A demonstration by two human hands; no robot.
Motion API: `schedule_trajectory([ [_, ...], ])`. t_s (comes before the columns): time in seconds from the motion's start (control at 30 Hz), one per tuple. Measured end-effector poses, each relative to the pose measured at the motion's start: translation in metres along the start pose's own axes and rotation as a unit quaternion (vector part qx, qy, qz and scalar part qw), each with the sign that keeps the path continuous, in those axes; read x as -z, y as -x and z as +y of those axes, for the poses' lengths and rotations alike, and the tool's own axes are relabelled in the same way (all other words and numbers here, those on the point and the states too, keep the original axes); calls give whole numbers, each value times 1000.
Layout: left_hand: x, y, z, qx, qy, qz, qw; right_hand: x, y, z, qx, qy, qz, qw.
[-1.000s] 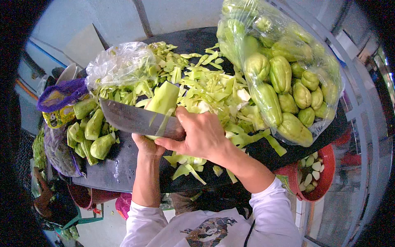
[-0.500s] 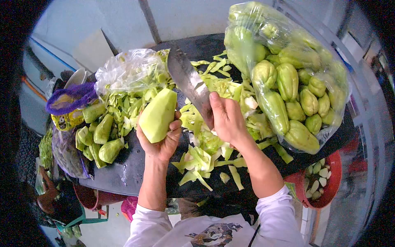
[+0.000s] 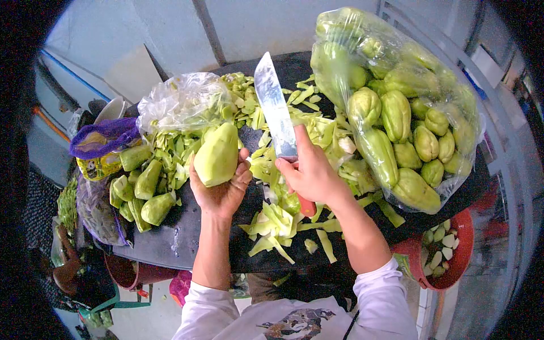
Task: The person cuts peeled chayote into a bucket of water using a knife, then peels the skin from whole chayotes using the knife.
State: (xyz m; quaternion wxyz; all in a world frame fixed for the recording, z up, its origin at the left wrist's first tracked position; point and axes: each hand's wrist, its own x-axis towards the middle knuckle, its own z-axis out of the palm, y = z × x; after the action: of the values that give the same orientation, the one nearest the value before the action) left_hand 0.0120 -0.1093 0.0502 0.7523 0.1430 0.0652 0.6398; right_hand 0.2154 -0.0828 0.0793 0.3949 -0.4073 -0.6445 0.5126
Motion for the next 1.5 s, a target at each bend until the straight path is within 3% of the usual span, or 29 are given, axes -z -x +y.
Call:
schedule_trajectory([
  [0.03, -1, -1, -1, -14, -24, -2, 1000, -1, -2, 2, 1, 0, -1, 1000],
  [0.1, -4, 0, 1, -20, -35, 32, 999, -4, -7, 13, 129, 215, 56, 966],
  [0.27, 6, 0, 3, -25, -89, 93, 991, -11, -1, 12, 178, 308, 83, 931],
  [0.33, 1, 2, 1, -38, -77, 142, 986, -16, 2, 10, 247, 366, 82, 893],
  [0.37, -3, -1, -7, -87, -67, 222, 969, -21, 4, 9, 250, 368, 82, 892],
  [0.43, -3, 0, -8, -82, -57, 231, 968, -34, 6, 8, 268, 409, 75, 869],
  [0.47, 4, 1, -5, -54, -77, 173, 980, -41, 6, 8, 332, 420, 105, 838],
  [0.57, 14, 4, -3, -18, -30, 112, 993, -56, 8, 15, 350, 452, 86, 816],
  [0.73, 9, 5, -9, -67, -58, 189, 978, -69, 8, 10, 352, 506, 74, 784],
  [1.0, 6, 7, -10, -83, -64, 207, 973, -70, 0, 18, 366, 521, 126, 761],
  [1.43, 1, 6, -15, -119, -45, 198, 972, -53, -4, 26, 325, 499, 111, 796],
  [1.47, -7, 9, -19, -144, -53, 285, 946, -47, -8, 32, 277, 496, 96, 817],
  [1.5, -3, 11, -13, -136, -92, 240, 957, -39, -10, 32, 277, 496, 98, 817],
])
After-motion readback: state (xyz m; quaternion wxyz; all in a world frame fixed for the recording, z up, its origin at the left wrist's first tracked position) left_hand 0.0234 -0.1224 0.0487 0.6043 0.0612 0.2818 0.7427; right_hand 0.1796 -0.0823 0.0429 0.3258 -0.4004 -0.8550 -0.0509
